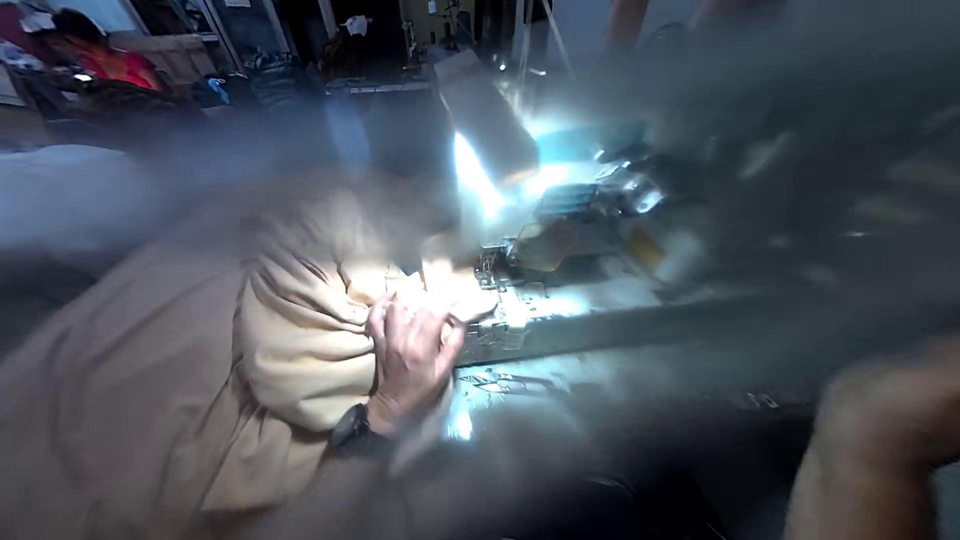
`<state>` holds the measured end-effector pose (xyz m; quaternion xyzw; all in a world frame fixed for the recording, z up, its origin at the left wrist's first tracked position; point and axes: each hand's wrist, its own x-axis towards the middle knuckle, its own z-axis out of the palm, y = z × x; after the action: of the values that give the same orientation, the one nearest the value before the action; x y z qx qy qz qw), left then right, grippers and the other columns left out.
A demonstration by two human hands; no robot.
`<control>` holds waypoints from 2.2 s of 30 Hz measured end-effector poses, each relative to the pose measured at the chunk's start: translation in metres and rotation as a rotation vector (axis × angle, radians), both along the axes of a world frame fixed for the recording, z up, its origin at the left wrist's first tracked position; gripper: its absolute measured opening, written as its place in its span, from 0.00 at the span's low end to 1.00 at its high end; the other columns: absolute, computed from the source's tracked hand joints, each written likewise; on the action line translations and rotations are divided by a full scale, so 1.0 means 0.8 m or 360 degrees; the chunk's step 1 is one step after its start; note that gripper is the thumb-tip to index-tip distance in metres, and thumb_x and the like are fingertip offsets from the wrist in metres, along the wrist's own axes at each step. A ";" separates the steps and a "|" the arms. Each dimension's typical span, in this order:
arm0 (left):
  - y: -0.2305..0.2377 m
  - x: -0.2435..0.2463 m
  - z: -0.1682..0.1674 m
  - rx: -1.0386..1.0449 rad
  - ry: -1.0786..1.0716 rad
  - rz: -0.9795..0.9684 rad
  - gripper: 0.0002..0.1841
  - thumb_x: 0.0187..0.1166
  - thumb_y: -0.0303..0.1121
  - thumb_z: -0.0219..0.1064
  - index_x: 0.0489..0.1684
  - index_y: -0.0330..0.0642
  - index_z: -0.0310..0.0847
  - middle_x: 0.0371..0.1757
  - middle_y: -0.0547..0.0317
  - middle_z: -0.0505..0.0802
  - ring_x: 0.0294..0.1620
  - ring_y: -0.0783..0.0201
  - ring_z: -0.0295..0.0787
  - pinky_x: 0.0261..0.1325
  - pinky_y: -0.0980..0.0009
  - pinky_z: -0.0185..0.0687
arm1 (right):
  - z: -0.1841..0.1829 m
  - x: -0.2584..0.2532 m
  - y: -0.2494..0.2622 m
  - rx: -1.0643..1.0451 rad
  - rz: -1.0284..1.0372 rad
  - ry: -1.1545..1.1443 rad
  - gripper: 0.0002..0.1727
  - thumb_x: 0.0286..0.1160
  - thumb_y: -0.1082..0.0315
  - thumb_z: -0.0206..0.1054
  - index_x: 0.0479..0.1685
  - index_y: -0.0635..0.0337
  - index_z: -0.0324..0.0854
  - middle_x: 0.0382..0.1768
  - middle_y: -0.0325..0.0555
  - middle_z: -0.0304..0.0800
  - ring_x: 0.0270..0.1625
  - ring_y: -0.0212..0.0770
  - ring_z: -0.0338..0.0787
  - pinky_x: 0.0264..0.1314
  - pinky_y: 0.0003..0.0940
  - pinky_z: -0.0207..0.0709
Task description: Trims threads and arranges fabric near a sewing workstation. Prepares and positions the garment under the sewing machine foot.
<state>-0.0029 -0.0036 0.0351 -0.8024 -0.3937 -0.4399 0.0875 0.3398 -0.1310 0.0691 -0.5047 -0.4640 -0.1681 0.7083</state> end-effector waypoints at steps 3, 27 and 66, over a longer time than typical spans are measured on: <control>-0.003 -0.002 0.069 -0.0310 0.0326 0.0104 0.21 0.83 0.43 0.60 0.66 0.44 0.88 0.69 0.52 0.91 0.82 0.36 0.71 0.84 0.31 0.44 | -0.066 -0.099 0.000 -0.0388 0.0279 -0.0389 0.20 0.87 0.59 0.61 0.29 0.63 0.89 0.28 0.34 0.93 0.35 0.19 0.91 0.45 0.18 0.85; 0.072 -0.087 0.009 0.0760 -0.0061 0.0286 0.10 0.70 0.39 0.68 0.30 0.41 0.85 0.42 0.48 0.87 0.61 0.46 0.81 0.83 0.48 0.57 | -0.152 -0.179 0.074 -0.0399 0.0717 -0.0606 0.17 0.89 0.61 0.57 0.57 0.55 0.91 0.41 0.45 0.94 0.47 0.33 0.90 0.58 0.22 0.79; -0.108 0.007 -0.072 -0.0535 -0.0286 -0.0295 0.15 0.71 0.26 0.62 0.51 0.36 0.90 0.48 0.52 0.96 0.53 0.61 0.93 0.59 0.63 0.87 | -0.113 -0.180 0.014 -0.0489 0.0733 -0.0528 0.12 0.76 0.69 0.68 0.52 0.57 0.94 0.51 0.54 0.89 0.44 0.29 0.87 0.52 0.18 0.81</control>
<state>0.0029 -0.0902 -0.0224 -0.7960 -0.3922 -0.4440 -0.1240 0.1955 -0.1194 -0.0214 -0.4532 -0.6952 -0.0113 0.5579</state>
